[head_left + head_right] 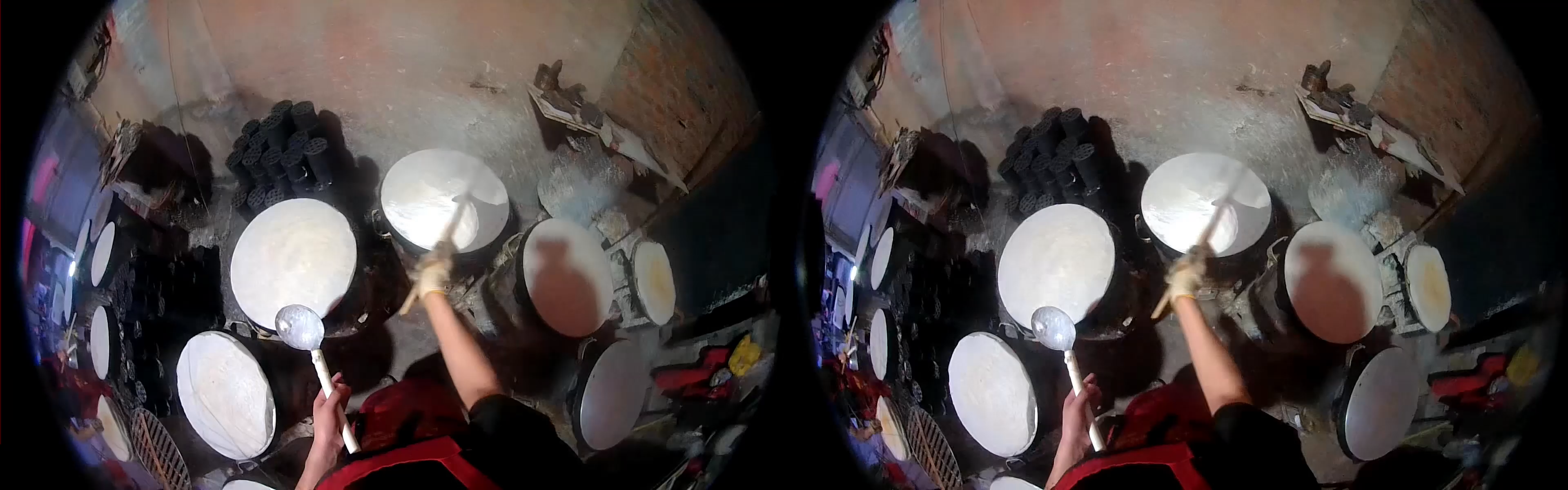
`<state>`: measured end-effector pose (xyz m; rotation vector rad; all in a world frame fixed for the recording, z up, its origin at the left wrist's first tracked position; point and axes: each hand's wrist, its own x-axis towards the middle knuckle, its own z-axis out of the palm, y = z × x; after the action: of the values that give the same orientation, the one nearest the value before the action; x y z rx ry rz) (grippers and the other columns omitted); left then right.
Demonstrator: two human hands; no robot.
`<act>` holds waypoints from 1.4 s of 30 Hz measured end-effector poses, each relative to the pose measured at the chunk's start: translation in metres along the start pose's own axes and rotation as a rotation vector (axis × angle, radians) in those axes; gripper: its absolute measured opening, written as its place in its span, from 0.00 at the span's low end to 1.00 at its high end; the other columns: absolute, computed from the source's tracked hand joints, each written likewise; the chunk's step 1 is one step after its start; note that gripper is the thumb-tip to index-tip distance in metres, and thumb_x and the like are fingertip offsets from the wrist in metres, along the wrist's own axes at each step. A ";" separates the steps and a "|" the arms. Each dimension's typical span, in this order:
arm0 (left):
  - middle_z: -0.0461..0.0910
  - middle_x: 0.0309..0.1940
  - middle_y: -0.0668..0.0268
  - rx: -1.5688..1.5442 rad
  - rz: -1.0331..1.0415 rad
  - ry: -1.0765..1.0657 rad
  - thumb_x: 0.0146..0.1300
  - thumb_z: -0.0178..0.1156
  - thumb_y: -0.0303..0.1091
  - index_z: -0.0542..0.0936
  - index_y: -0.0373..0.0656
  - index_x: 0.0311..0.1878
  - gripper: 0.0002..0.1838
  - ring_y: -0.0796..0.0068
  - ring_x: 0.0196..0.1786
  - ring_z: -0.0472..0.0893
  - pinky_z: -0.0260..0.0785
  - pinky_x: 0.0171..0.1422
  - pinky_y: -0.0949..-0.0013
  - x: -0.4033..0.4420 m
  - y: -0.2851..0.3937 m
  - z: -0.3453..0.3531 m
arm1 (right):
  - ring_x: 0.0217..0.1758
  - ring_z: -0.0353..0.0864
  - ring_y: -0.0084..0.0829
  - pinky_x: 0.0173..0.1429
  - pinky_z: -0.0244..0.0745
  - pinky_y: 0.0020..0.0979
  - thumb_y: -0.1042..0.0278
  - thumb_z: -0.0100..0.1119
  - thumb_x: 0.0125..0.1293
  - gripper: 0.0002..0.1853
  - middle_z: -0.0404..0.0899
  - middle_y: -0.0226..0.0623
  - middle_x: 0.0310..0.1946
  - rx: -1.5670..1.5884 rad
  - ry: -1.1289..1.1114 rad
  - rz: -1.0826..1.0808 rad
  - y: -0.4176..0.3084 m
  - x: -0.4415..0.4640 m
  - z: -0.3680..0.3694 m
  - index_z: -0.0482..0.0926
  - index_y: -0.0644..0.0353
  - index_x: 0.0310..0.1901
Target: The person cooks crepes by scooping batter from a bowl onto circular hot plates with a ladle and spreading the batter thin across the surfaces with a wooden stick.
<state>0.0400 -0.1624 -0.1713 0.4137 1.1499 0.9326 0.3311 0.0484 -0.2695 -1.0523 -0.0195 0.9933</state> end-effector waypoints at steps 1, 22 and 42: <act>0.74 0.36 0.69 0.012 0.000 -0.002 0.64 0.52 0.26 0.63 0.32 0.63 0.24 0.82 0.40 0.74 0.65 0.53 0.77 0.000 0.001 0.008 | 0.11 0.62 0.22 0.11 0.56 0.28 0.45 0.44 0.67 0.16 0.64 0.26 0.14 0.013 -0.076 0.169 0.009 -0.004 0.010 0.71 0.47 0.41; 0.76 0.45 0.69 0.118 -0.031 -0.022 0.63 0.56 0.31 0.68 0.37 0.60 0.22 0.82 0.41 0.72 0.64 0.48 0.77 0.029 -0.034 0.168 | 0.10 0.58 0.18 0.12 0.56 0.20 0.55 0.52 0.66 0.15 0.67 0.23 0.19 -0.537 -0.399 0.406 -0.103 0.000 -0.160 0.71 0.45 0.53; 0.69 0.21 0.69 0.031 -0.129 -0.098 0.65 0.55 0.30 0.71 0.41 0.49 0.11 0.81 0.15 0.65 0.56 0.16 0.79 0.048 -0.033 0.230 | 0.47 0.75 0.20 0.50 0.72 0.21 0.80 0.51 0.63 0.17 0.75 0.32 0.51 0.145 -0.173 -0.255 -0.090 0.092 -0.158 0.74 0.64 0.55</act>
<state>0.2668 -0.1040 -0.1332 0.4016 1.0896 0.7745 0.5165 -0.0120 -0.3277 -0.8063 -0.2151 0.8375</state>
